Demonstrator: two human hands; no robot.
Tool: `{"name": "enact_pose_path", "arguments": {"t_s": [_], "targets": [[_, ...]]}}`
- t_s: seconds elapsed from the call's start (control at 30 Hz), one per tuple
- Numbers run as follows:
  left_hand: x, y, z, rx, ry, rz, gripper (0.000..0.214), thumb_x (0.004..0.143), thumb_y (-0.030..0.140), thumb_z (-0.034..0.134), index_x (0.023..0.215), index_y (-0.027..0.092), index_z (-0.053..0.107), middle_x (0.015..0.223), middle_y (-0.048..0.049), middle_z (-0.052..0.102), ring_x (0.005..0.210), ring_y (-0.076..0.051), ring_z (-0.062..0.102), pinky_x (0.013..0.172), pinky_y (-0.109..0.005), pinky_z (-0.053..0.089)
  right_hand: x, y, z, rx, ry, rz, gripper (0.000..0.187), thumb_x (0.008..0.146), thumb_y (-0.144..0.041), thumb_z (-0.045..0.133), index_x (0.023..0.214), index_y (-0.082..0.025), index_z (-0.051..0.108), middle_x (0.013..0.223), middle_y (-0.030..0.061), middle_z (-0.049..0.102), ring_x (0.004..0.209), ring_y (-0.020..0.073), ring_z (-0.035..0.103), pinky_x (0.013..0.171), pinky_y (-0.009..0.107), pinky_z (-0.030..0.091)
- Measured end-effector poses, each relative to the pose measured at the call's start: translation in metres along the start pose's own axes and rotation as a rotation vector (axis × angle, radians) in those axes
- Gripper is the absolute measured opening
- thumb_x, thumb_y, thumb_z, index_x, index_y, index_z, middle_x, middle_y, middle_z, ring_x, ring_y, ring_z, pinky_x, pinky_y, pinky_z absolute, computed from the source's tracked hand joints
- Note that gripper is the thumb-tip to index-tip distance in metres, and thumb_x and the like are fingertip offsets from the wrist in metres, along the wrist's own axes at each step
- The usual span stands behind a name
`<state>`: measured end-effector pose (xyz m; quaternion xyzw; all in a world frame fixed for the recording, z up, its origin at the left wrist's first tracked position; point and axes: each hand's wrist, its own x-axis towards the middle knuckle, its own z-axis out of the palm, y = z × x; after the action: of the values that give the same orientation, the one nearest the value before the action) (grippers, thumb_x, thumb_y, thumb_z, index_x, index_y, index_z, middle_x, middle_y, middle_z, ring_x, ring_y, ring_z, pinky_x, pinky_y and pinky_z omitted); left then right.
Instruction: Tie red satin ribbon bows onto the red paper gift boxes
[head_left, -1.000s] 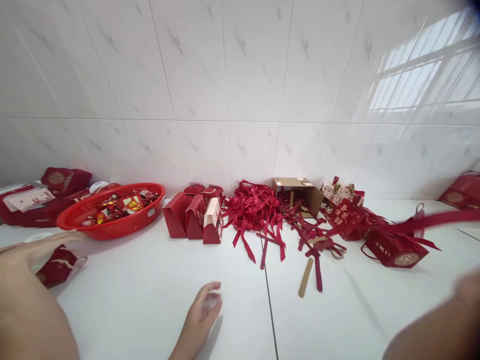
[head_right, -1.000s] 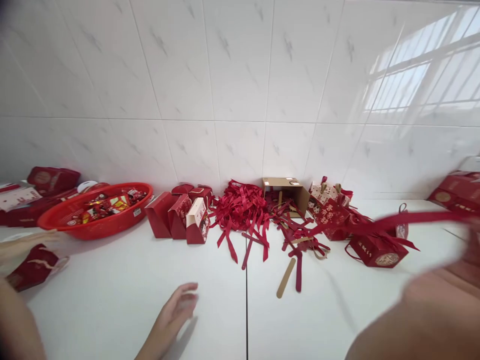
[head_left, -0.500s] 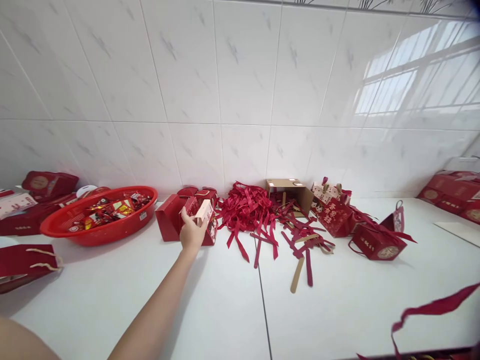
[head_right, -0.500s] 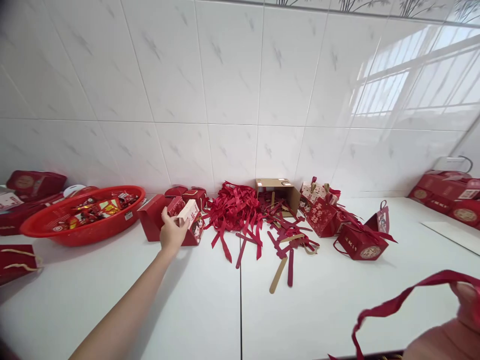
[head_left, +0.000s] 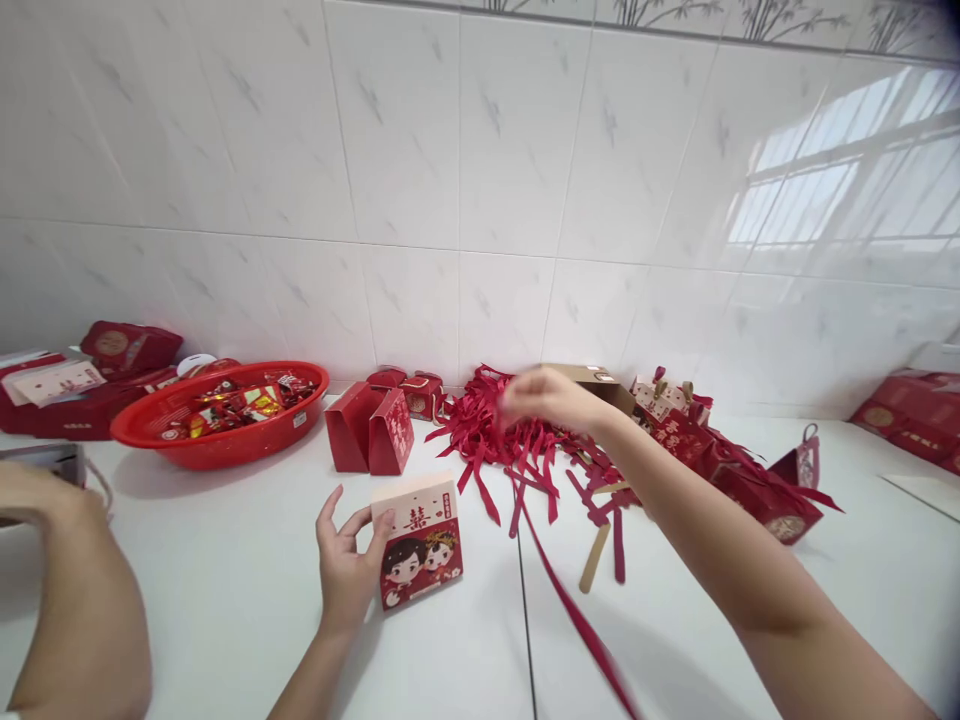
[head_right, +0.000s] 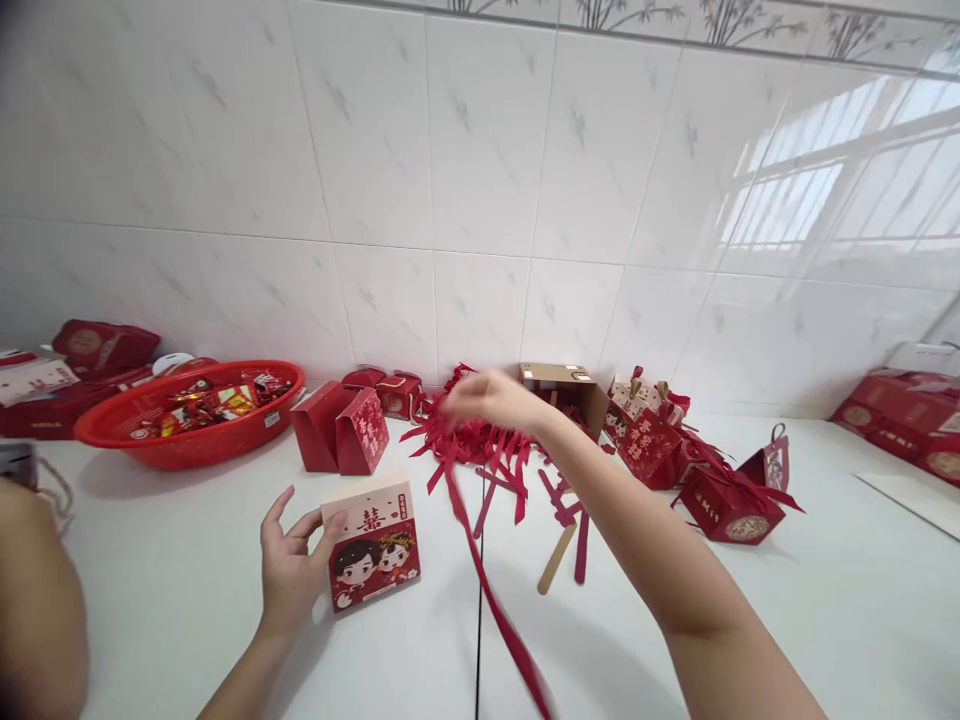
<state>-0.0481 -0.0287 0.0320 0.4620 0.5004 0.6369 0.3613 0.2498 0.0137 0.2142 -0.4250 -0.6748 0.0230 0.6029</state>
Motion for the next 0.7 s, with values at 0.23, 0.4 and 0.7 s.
{"name": "enact_pose_path", "arguments": {"t_s": [0.23, 0.4, 0.7], "targets": [[-0.011, 0.001, 0.001, -0.025, -0.074, 0.035, 0.085, 0.072, 0.042, 0.071, 0.142, 0.025, 0.025, 0.095, -0.0052, 0.064, 0.088, -0.02, 0.065, 0.067, -0.029, 0.058, -0.014, 0.036, 0.027, -0.302, -0.145, 0.262, 0.039, 0.097, -0.027, 0.041, 0.136, -0.022, 0.04, 0.145, 0.0093, 0.038, 0.127, 0.014, 0.044, 0.1, 0.032, 0.043], [-0.016, -0.006, -0.003, 0.036, -0.135, 0.12, 0.077, 0.08, 0.04, 0.063, 0.144, 0.024, 0.023, 0.094, -0.0042, 0.063, 0.096, -0.02, 0.064, 0.078, -0.03, 0.056, -0.126, 0.082, 0.083, -0.451, -0.475, 0.464, 0.028, 0.091, -0.031, 0.056, 0.114, -0.015, 0.057, 0.113, 0.0078, 0.06, 0.096, 0.0187, 0.061, 0.082, 0.039, 0.053], [-0.054, 0.005, 0.001, 0.016, -0.178, 0.022, 0.072, 0.08, 0.044, 0.062, 0.14, 0.022, 0.03, 0.098, -0.0069, 0.062, 0.094, -0.023, 0.064, 0.068, -0.028, 0.058, -0.157, 0.126, 0.095, -0.6, -0.584, 0.566, 0.029, 0.091, -0.032, 0.055, 0.116, -0.015, 0.056, 0.115, 0.0081, 0.059, 0.098, 0.0195, 0.06, 0.084, 0.04, 0.052]]}}
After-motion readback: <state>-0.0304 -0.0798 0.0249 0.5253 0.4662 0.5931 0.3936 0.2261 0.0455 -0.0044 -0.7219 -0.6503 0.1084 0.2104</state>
